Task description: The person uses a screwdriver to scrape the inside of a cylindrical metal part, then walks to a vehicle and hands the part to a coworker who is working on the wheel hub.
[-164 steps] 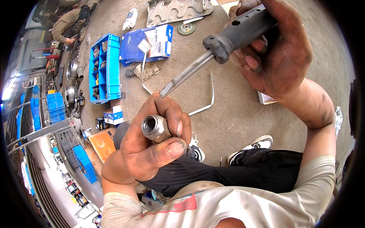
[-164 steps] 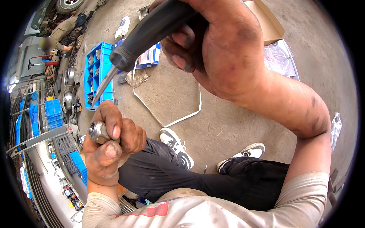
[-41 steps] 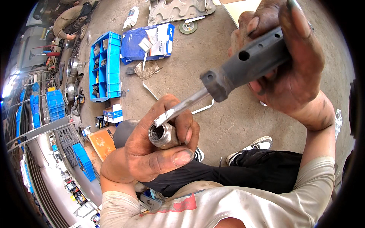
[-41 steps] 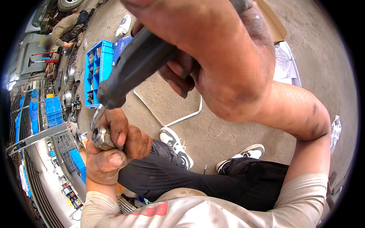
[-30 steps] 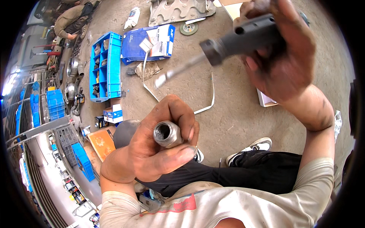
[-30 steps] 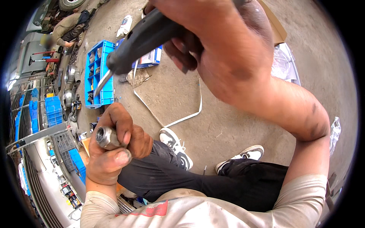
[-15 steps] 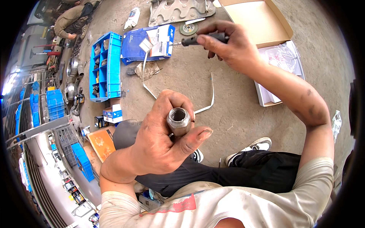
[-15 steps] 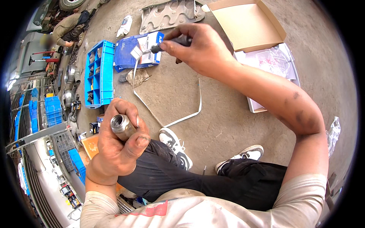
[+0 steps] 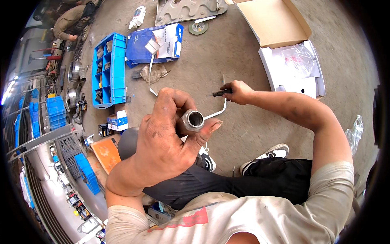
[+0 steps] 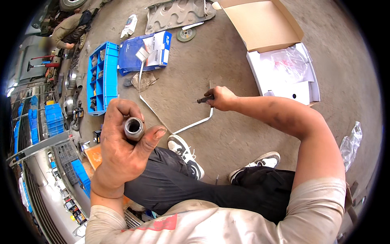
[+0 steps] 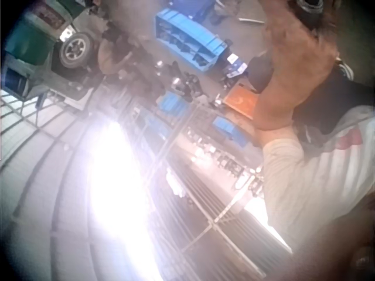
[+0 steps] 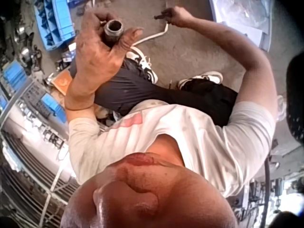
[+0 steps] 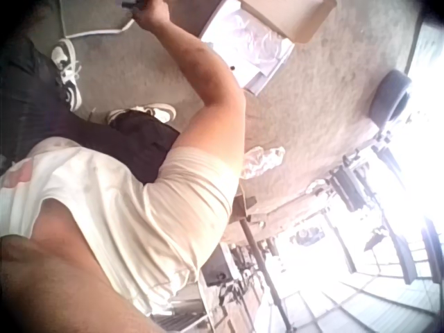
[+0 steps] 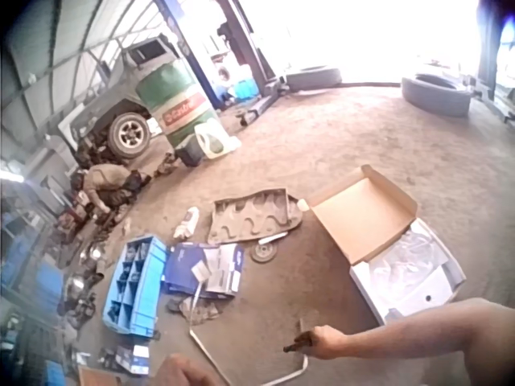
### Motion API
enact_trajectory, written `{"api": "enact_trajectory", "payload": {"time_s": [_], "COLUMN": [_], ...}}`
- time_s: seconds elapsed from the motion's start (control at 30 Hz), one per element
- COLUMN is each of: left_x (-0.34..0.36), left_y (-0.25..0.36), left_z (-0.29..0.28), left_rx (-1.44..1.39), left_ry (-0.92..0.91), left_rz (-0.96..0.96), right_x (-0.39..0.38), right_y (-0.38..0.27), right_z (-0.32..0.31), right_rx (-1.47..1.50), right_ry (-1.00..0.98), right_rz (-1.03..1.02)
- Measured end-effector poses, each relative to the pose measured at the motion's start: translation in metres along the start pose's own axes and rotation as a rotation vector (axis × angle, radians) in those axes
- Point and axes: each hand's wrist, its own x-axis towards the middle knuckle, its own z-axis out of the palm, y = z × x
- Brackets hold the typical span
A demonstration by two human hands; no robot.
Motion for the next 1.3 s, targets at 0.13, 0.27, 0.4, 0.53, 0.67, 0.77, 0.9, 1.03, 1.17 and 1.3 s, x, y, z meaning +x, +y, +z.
{"api": "enact_trajectory", "payload": {"time_s": [0.13,0.27,0.4,0.53,0.67,0.77,0.9,1.03,1.17,1.3], "left_x": [-0.001,-0.004,-0.006,-0.005,-0.005,-0.006,-0.001,-0.002,-0.006,-0.007], "left_y": [0.000,-0.006,-0.010,-0.012,-0.011,-0.007,-0.011,-0.015,-0.017,-0.015], "left_z": [0.001,0.003,0.003,0.005,0.005,0.003,-0.003,0.000,0.000,0.000], "left_rx": [-0.023,-0.002,0.121,0.172,0.248,0.214,-0.090,-0.314,-0.467,-0.447], "left_ry": [0.009,0.059,0.096,0.138,0.177,0.128,-0.066,-0.069,-0.094,-0.098], "left_rz": [-0.081,-0.029,0.067,0.164,0.241,0.152,-0.022,-0.056,-0.073,-0.062], "right_x": [-0.004,-0.005,-0.003,-0.002,0.003,-0.006,-0.023,-0.023,-0.026,-0.029], "right_y": [0.016,0.028,0.033,0.039,0.045,0.030,-0.003,-0.019,-0.020,-0.011], "right_z": [0.014,0.026,0.031,0.029,0.031,0.028,0.020,0.022,0.031,0.038], "right_rx": [-0.072,-0.337,-0.458,-0.541,-0.606,-0.648,-0.635,-0.577,-0.564,-0.567], "right_ry": [-0.094,-0.199,-0.264,-0.278,-0.295,-0.292,-0.300,-0.305,-0.320,-0.368], "right_rz": [-0.015,-0.028,0.001,-0.002,-0.010,0.011,-0.058,-0.092,-0.131,-0.181]}}
